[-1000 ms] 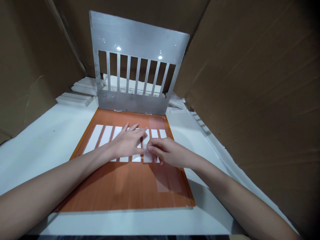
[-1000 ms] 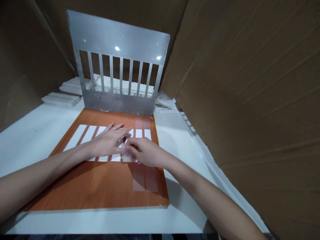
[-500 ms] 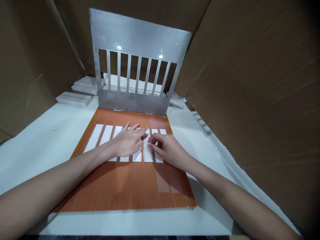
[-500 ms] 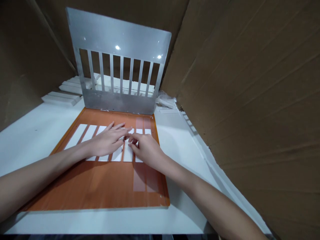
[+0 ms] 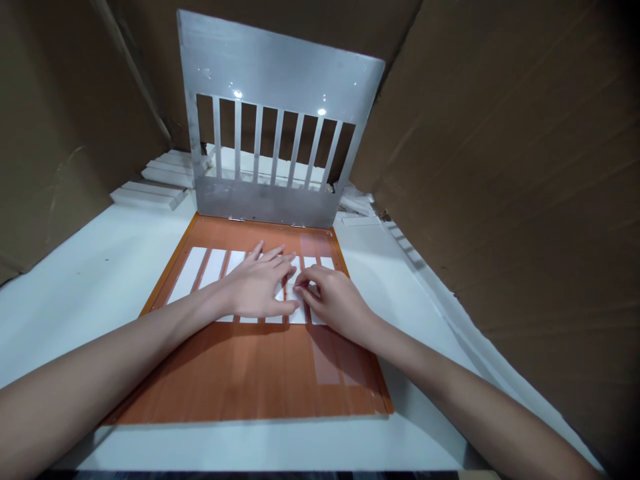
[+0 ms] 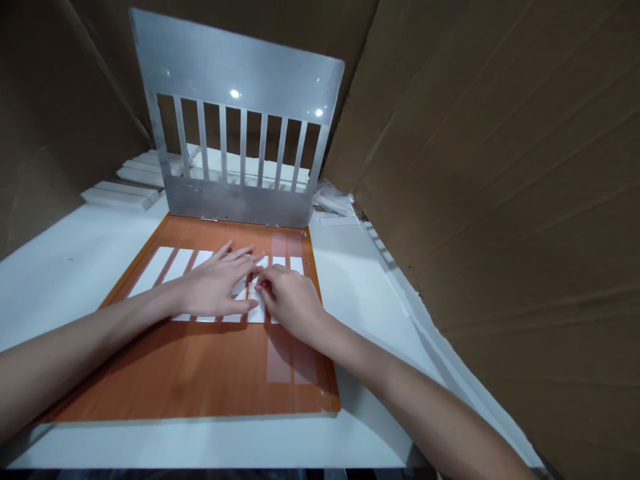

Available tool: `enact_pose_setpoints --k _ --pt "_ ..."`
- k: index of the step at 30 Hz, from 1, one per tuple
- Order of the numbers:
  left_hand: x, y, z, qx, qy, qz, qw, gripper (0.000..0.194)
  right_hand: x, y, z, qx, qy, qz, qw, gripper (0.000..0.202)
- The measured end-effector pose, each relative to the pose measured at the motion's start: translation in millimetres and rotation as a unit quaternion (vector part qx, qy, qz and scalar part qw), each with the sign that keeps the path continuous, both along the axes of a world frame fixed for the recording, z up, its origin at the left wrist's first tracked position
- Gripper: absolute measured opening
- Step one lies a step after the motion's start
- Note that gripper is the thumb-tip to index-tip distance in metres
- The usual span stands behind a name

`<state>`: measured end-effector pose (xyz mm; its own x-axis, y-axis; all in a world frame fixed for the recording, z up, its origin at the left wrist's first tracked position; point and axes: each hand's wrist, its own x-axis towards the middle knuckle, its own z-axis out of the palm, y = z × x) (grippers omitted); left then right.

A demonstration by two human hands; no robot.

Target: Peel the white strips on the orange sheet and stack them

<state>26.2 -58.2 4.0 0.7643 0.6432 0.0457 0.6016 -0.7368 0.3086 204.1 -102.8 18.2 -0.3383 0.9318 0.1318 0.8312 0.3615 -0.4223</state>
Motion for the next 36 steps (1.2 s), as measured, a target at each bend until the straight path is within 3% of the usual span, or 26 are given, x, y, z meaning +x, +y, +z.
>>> enact_pose_setpoints --k 12,20,36 --pt "0.6 2.3 -2.6 0.000 -0.005 0.000 1.000 0.061 -4.4 -4.5 -0.7 0.009 -0.052 -0.042 0.998 0.010" --pt "-0.3 5.2 -5.6 -0.019 -0.024 0.007 1.000 0.078 -2.8 -0.2 -3.6 -0.008 -0.013 -0.066 0.998 0.009" --pt "1.3 7.1 -8.4 -0.017 -0.052 0.007 0.998 0.062 -4.4 1.9 -10.5 0.042 0.005 -0.055 0.998 0.012"
